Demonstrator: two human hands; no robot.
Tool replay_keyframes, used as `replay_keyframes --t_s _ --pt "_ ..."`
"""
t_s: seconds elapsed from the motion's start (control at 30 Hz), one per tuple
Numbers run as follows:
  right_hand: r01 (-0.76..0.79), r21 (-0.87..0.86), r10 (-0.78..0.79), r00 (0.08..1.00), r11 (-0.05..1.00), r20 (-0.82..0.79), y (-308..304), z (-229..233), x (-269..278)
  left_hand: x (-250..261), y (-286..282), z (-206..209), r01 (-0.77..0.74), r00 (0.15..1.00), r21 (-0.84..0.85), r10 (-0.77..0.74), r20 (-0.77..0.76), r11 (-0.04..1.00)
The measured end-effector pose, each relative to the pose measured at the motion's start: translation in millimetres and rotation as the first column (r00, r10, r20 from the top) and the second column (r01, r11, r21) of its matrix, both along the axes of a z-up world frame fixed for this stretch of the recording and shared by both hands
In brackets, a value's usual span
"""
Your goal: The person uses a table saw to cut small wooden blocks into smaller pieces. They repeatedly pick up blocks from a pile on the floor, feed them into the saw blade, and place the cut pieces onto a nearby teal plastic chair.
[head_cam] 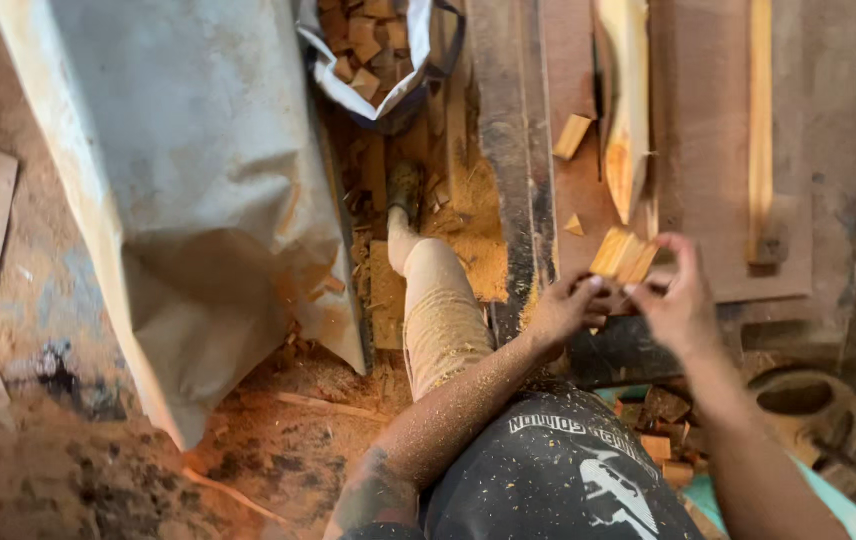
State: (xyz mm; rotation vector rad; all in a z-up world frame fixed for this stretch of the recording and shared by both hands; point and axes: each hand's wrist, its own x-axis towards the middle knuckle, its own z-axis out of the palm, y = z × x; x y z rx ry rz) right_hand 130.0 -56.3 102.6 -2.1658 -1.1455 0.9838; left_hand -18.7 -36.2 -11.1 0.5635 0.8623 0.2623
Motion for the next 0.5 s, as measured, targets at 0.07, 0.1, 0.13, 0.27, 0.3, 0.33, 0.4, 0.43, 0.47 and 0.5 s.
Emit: replay_keyframes --t_s 0.07,0.1,0.13,0.27,0.3,0.33,0.4,0.43,0.47,0.5 --pt "0.019 0.041 -0.015 0.995 0.999 -0.104 -30.3 -4.5 -5.4 8.6 -11.1 1.6 -0.131 0.981 -0.104 0.143 0.128 0.986" --pt "0.023 0.070 -0.013 0.988 0.997 -0.151 -34.7 -7.1 -2.7 12.8 -8.4 -0.6 -0.163 0.976 -0.076 0.172 0.132 0.984" --pt "0.034 0.026 -0.029 0.985 0.999 -0.168 -35.3 -7.9 2.9 16.1 -4.1 -3.1 -0.196 0.970 -0.049 0.201 0.138 0.979" --pt "-0.032 -0.196 -0.032 0.949 0.980 -0.313 -20.2 2.5 29.3 9.2 30.8 -21.3 0.142 0.972 0.070 -0.152 0.181 0.987" --pt "-0.082 -0.260 -0.020 0.930 0.962 -0.367 -15.4 7.3 34.1 8.0 41.0 -24.9 0.163 0.962 0.097 -0.180 0.205 0.982" --pt "-0.109 -0.243 0.017 0.936 0.964 -0.353 -11.0 12.1 37.3 7.2 50.0 -27.1 0.182 0.951 0.125 -0.207 0.229 0.975" --pt "-0.170 -0.214 0.095 0.942 0.962 -0.323 -0.2 18.8 40.1 8.5 64.3 -28.0 0.209 0.939 0.156 -0.243 0.244 0.965" --pt "-0.175 -0.237 0.095 0.945 0.956 -0.313 5.6 20.5 38.5 7.9 68.7 -26.5 0.220 0.934 0.169 -0.258 0.249 0.961" --pt "-0.179 -0.261 0.096 0.948 0.949 -0.302 13.0 20.8 36.2 7.9 72.8 -23.9 0.203 0.932 0.149 -0.238 0.275 0.968" --pt "-0.182 -0.282 0.096 0.951 0.942 -0.293 21.9 20.3 33.9 7.9 77.9 -20.8 0.188 0.929 0.131 -0.219 0.298 0.973"
